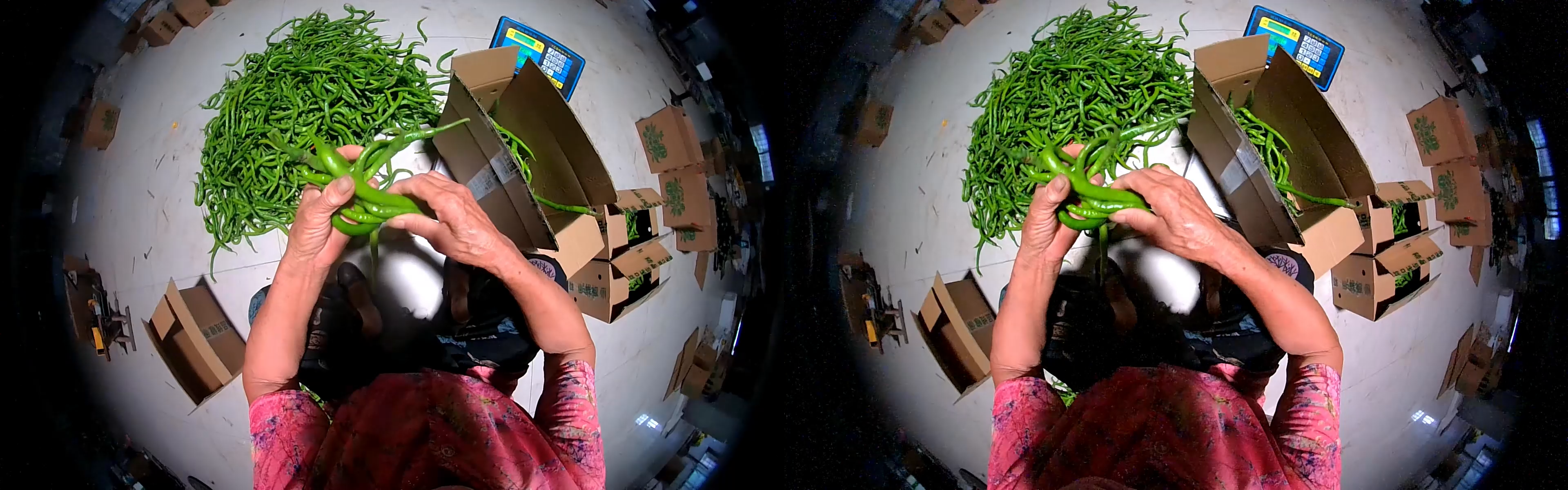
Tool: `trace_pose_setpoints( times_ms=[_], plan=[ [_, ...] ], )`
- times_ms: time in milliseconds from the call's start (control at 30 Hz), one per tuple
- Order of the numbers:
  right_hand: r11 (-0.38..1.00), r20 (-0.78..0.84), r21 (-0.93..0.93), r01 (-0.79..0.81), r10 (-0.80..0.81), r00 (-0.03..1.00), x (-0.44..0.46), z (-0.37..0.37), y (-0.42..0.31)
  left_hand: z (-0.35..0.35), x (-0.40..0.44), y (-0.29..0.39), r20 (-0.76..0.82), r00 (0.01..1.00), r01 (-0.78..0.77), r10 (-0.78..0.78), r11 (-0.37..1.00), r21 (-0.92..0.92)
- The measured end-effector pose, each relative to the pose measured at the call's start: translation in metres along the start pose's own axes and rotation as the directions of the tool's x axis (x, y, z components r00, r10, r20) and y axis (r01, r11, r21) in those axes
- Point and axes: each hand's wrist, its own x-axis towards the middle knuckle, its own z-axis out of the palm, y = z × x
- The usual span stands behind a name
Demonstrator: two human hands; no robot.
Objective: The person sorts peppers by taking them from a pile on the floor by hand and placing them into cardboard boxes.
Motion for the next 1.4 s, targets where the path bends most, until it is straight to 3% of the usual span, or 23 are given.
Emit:
trace_pose_setpoints(
  times_ms=[33,133,167,200,267,433,500,600,667,733,800,867,967,1000,1067,1133,1200,1300,1400],
  plan=[
    [1.000,-0.024,0.023,-0.002,0.003,1.000,0.000,0.001,0.000,0.008,-0.002,0.001,-0.086,0.996,-0.022,0.023,1.000,0.010],
    [0.960,-0.093,0.252,-0.124,0.152,0.984,0.001,-0.001,-0.007,-0.001,0.001,0.006,0.090,0.990,0.096,-0.105,0.990,0.100],
    [0.865,0.009,0.448,-0.224,0.246,0.969,0.001,-0.003,-0.005,-0.003,0.002,0.002,0.103,0.989,0.097,-0.110,0.988,0.122],
    [0.772,0.027,0.604,-0.198,0.228,0.973,0.001,-0.004,-0.001,-0.001,0.001,0.001,0.077,0.990,0.107,-0.118,0.985,0.139],
    [0.587,0.071,0.777,-0.228,0.278,0.958,-0.001,-0.011,-0.003,0.003,-0.002,0.001,0.028,0.990,0.129,-0.136,0.977,0.172],
    [0.370,0.020,0.919,-0.133,0.294,0.956,-0.005,-0.029,0.002,-0.006,-0.003,0.000,-0.070,0.987,0.153,-0.142,0.971,0.182],
    [0.384,-0.053,0.920,-0.076,0.314,0.948,-0.008,-0.038,0.003,-0.004,-0.005,0.003,-0.080,0.989,0.137,-0.127,0.981,0.139],
    [0.486,-0.207,0.874,0.032,0.311,0.928,-0.014,-0.054,0.014,-0.008,-0.005,0.004,-0.080,0.991,0.112,-0.104,0.988,0.108],
    [0.623,-0.341,0.781,0.043,0.367,0.865,-0.019,-0.069,0.016,-0.006,-0.007,0.007,-0.056,0.993,0.107,-0.103,0.992,0.067],
    [0.782,-0.461,0.623,-0.006,0.372,0.806,-0.026,-0.087,0.032,-0.003,-0.007,0.008,-0.076,0.992,0.104,-0.101,0.994,0.044],
    [0.848,-0.587,0.525,-0.071,0.421,0.692,-0.032,-0.097,0.041,-0.004,-0.007,0.011,-0.013,0.995,0.097,-0.097,0.995,0.018],
    [0.931,-0.689,0.278,-0.236,0.365,0.626,-0.040,-0.104,0.057,-0.005,-0.006,0.012,-0.017,0.996,0.091,-0.090,0.995,0.038],
    [0.879,-0.760,-0.157,-0.451,0.185,0.624,-0.045,-0.106,0.063,-0.003,-0.004,0.011,-0.045,0.995,0.095,-0.091,0.991,0.099],
    [0.895,-0.742,-0.280,-0.346,0.026,0.669,-0.045,-0.106,0.070,-0.001,-0.004,0.010,-0.051,0.995,0.094,-0.090,0.991,0.100],
    [0.776,-0.715,-0.406,-0.484,0.061,0.697,-0.051,-0.108,0.079,0.003,-0.004,0.008,-0.064,0.994,0.096,-0.090,0.990,0.101],
    [0.859,-0.748,-0.162,-0.486,0.213,0.628,-0.056,-0.119,0.092,0.002,-0.004,0.007,-0.066,0.993,0.107,-0.101,0.990,0.093],
    [0.844,-0.716,-0.007,-0.536,0.371,0.592,-0.064,-0.127,0.096,-0.001,-0.003,0.006,-0.063,0.992,0.118,-0.113,0.990,0.081],
    [0.759,-0.543,-0.177,-0.626,0.456,0.705,-0.083,-0.135,0.130,0.000,-0.003,0.005,-0.059,0.992,0.119,-0.114,0.988,0.093],
    [0.461,-0.462,-0.593,-0.660,0.477,0.748,-0.099,-0.142,0.155,0.002,-0.004,0.004,-0.060,0.992,0.115,-0.108,0.985,0.127]
  ],
)
